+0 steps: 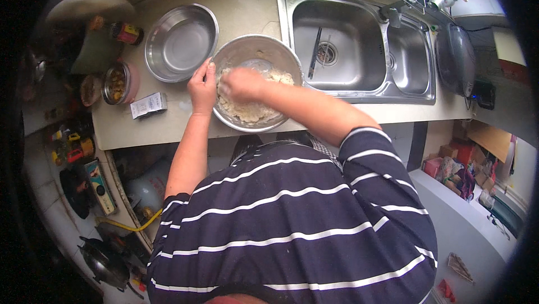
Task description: The person fills a small bowl with water from the sink and pours it into a larger bowl containing flour. They then use chopsticks to mix the ingredients, followed by kneading the dough with their hands to form a cohesive mass.
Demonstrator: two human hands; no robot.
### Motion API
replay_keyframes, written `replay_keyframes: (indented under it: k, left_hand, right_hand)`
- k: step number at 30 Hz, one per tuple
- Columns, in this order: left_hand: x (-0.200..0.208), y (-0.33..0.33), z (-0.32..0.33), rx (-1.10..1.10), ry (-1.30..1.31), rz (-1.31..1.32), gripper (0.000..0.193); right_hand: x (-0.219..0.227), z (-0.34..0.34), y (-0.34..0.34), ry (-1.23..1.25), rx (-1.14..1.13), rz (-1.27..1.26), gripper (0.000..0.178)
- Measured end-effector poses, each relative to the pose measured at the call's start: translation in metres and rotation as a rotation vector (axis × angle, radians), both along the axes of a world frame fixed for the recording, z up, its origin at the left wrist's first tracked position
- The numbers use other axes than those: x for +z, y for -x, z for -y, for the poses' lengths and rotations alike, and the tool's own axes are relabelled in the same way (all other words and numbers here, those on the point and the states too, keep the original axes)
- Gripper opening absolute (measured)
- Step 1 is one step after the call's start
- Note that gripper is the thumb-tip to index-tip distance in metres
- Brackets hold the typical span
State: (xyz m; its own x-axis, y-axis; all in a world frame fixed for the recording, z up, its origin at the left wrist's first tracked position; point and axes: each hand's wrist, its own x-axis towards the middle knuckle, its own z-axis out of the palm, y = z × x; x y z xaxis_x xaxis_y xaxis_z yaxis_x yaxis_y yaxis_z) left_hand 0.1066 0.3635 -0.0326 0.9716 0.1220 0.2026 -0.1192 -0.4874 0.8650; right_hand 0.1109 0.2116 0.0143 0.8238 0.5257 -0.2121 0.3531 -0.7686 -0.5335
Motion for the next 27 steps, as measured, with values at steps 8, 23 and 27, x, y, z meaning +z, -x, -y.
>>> replay_keyframes:
  k: [8, 23, 27]
  left_hand:
    - [0.0, 0.001, 0.003, 0.056, 0.004, 0.002, 0.026]
    - [-0.002, 0.003, 0.002, 0.032, -0.073, 0.06, 0.025]
    - [-0.003, 0.003, 0.002, 0.015, -0.043, 0.039, 0.025]
  right_hand:
    - [-0.042, 0.07, 0.006, 0.314, -0.326, -0.241, 0.049]
    - [-0.044, 0.06, -0.024, 0.292, -0.281, -0.223, 0.037]
    - [-0.047, 0.01, -0.018, 0.078, -0.329, -0.23, 0.038]
